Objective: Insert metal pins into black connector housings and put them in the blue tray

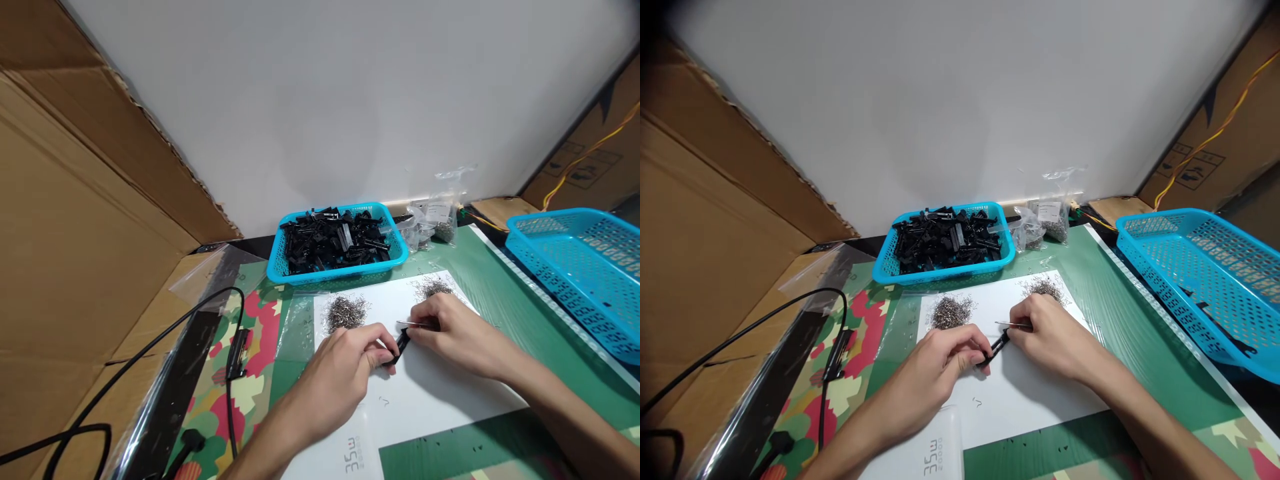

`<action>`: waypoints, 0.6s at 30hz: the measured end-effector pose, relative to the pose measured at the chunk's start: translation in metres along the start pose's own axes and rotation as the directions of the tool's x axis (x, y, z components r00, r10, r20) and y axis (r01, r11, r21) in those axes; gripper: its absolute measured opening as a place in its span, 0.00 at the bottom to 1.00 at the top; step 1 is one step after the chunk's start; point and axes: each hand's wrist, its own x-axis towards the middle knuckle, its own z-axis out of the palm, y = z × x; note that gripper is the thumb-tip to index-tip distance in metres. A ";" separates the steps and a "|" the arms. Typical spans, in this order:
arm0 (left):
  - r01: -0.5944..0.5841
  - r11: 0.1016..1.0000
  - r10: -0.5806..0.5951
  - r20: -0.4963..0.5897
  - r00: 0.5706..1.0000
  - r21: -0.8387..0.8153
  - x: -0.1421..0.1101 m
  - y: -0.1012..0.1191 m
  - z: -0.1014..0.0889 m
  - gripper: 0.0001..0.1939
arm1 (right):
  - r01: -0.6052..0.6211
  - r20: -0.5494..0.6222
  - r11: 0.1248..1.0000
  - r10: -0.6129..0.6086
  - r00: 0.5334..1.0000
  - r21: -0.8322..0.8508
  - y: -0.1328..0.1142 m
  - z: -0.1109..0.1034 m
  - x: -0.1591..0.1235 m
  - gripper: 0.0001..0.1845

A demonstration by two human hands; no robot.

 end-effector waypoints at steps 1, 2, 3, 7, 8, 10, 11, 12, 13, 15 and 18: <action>0.005 1.000 -0.005 -0.001 1.000 0.006 0.000 0.000 0.000 0.09 | 0.013 -0.004 1.000 -0.013 1.000 -0.009 0.001 -0.001 0.000 0.18; 0.010 1.000 -0.010 -0.004 1.000 0.008 0.000 -0.001 0.000 0.09 | 0.026 -0.005 1.000 -0.026 1.000 -0.012 0.002 -0.003 0.000 0.17; 0.014 1.000 -0.014 -0.005 1.000 0.006 0.000 -0.001 0.000 0.09 | 0.034 -0.005 0.999 -0.034 0.999 -0.010 0.002 -0.004 0.001 0.15; 0.015 1.000 -0.015 -0.013 1.000 0.000 0.001 -0.006 0.001 0.08 | 0.027 0.011 1.000 -0.027 1.000 0.002 0.003 -0.009 0.002 0.10; 0.014 1.000 -0.014 -0.017 1.000 0.006 0.002 -0.007 0.001 0.08 | 0.024 0.010 1.000 -0.024 1.000 0.000 0.003 -0.009 0.002 0.11; 0.006 1.000 -0.006 -0.023 1.000 0.016 0.003 -0.008 0.001 0.09 | 0.024 0.007 1.000 -0.024 1.000 0.001 0.002 -0.010 0.003 0.11; 0.001 1.000 -0.001 -0.021 1.000 0.015 0.003 -0.008 0.001 0.09 | 0.021 0.006 1.000 -0.021 1.000 0.006 0.001 -0.011 0.003 0.10; -0.004 1.000 0.004 -0.020 1.000 0.017 0.003 -0.008 0.000 0.09 | 0.017 0.007 1.000 -0.017 1.000 0.011 0.001 -0.011 0.003 0.10; -0.006 1.000 0.006 -0.017 1.000 0.017 0.003 -0.007 0.000 0.09 | 0.010 0.007 1.000 -0.010 1.000 0.017 0.001 -0.011 0.003 0.09; -0.006 1.000 0.006 -0.008 1.000 0.018 0.003 -0.005 -0.001 0.09 | 0.005 -0.017 1.000 -0.005 1.000 0.024 0.001 -0.012 0.003 0.09; -0.003 1.000 0.003 -0.002 1.000 0.020 0.003 -0.004 -0.001 0.09 | 0.075 -0.145 0.997 -0.072 0.987 0.013 0.003 -0.014 0.004 0.16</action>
